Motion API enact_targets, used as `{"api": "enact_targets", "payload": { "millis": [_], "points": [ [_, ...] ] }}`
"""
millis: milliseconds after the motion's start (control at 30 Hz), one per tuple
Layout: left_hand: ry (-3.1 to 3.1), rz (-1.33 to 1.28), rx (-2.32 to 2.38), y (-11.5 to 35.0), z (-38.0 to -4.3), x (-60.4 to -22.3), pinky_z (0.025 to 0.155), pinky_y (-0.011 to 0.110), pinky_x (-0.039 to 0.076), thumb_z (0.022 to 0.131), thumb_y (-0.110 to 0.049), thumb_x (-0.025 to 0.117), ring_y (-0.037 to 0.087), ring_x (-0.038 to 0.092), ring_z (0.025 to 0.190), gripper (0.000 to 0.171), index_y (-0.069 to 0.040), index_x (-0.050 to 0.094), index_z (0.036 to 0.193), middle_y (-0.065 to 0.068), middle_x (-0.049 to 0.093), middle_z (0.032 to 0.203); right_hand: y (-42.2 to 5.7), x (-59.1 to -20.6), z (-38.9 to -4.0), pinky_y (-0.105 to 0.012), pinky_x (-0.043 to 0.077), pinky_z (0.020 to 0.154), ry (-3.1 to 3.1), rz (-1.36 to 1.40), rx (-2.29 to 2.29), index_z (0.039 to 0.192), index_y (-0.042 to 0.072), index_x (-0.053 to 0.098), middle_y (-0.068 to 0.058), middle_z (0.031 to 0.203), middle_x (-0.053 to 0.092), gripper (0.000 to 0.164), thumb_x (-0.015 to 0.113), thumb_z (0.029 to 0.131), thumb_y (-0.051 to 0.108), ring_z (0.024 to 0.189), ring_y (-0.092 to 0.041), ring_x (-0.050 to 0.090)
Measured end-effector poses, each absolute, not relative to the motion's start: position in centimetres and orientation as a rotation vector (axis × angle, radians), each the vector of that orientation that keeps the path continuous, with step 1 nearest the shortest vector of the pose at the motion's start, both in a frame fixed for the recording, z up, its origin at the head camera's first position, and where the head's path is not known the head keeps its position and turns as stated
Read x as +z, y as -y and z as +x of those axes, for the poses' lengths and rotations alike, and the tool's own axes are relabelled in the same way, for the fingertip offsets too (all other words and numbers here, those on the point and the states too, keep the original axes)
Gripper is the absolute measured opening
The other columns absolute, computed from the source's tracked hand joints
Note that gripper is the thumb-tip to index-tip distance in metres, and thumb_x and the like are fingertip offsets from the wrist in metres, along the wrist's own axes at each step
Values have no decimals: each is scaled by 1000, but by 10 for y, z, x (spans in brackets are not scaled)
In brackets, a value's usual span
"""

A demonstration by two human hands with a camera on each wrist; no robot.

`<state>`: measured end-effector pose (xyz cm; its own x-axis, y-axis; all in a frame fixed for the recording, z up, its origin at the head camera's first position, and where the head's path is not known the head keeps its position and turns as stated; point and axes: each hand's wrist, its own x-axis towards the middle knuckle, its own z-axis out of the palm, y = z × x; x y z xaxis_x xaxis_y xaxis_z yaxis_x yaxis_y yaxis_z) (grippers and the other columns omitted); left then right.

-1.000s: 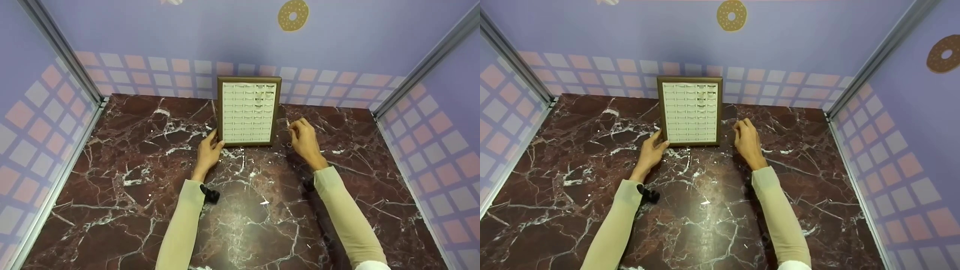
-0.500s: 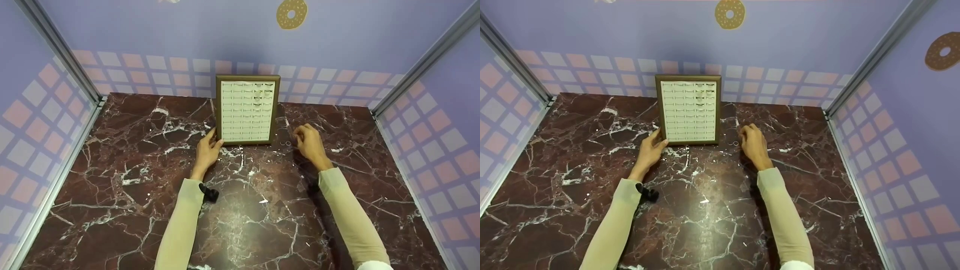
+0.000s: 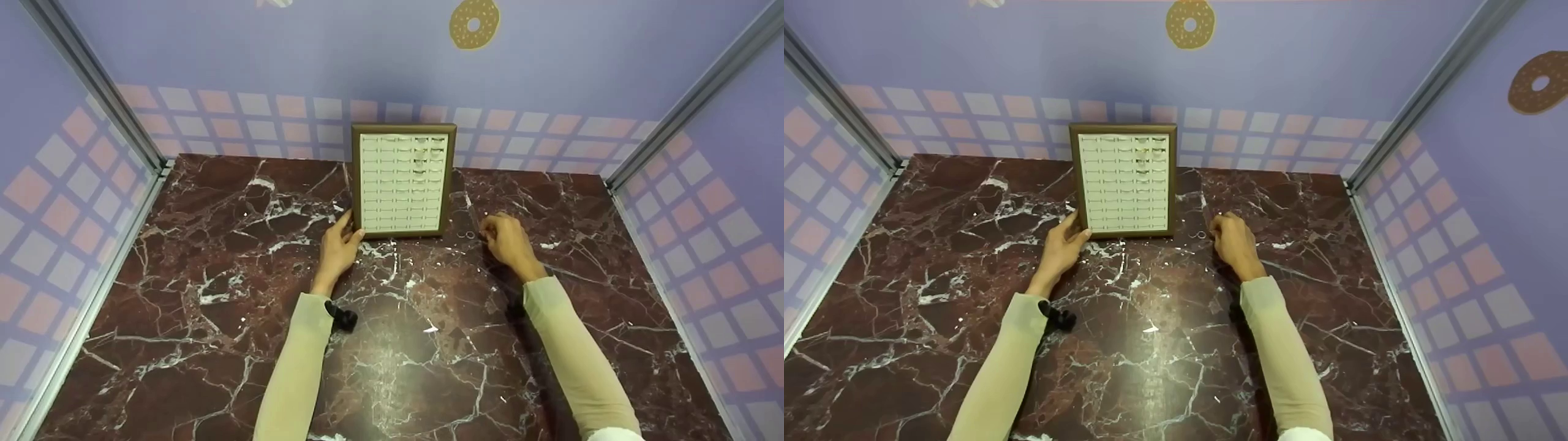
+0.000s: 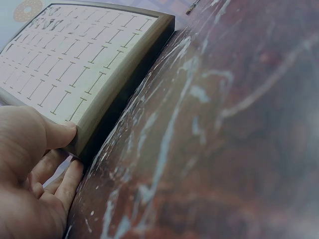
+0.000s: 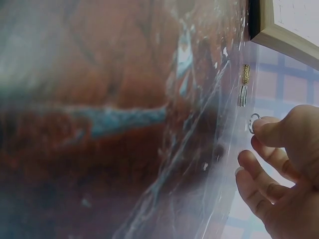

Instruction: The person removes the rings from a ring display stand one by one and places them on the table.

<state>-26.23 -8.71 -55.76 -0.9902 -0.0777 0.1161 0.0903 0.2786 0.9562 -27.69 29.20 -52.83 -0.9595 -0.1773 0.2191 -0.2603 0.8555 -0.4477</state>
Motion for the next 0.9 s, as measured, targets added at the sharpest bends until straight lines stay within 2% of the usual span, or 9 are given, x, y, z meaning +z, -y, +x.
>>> {"api": "enact_targets", "payload": {
  "millis": [333,633,900],
  "points": [
    [2417,-2,-1810,88,-261,-557,116,39,55,103,-4,68,36,62,138,58,-5,51,158,26,61,150,-295,-531,-276,-52,62,73,2936,350,684,94,2,79,-15,93,68,19,65,86,-8,83,-35,67],
    [2422,-1,-1801,89,-261,-556,115,38,55,103,-5,68,36,63,137,58,-4,51,158,27,62,148,-295,-532,-277,-54,62,77,2931,355,696,96,0,80,-18,92,69,14,69,90,-5,85,-37,68],
    [2402,-18,-1829,89,-261,-556,117,39,53,103,-2,67,39,59,141,59,-2,48,159,28,56,154,-294,-528,-276,-53,62,78,2931,362,708,101,-1,80,-18,95,69,13,71,92,-1,85,-36,68]
  ]
}}
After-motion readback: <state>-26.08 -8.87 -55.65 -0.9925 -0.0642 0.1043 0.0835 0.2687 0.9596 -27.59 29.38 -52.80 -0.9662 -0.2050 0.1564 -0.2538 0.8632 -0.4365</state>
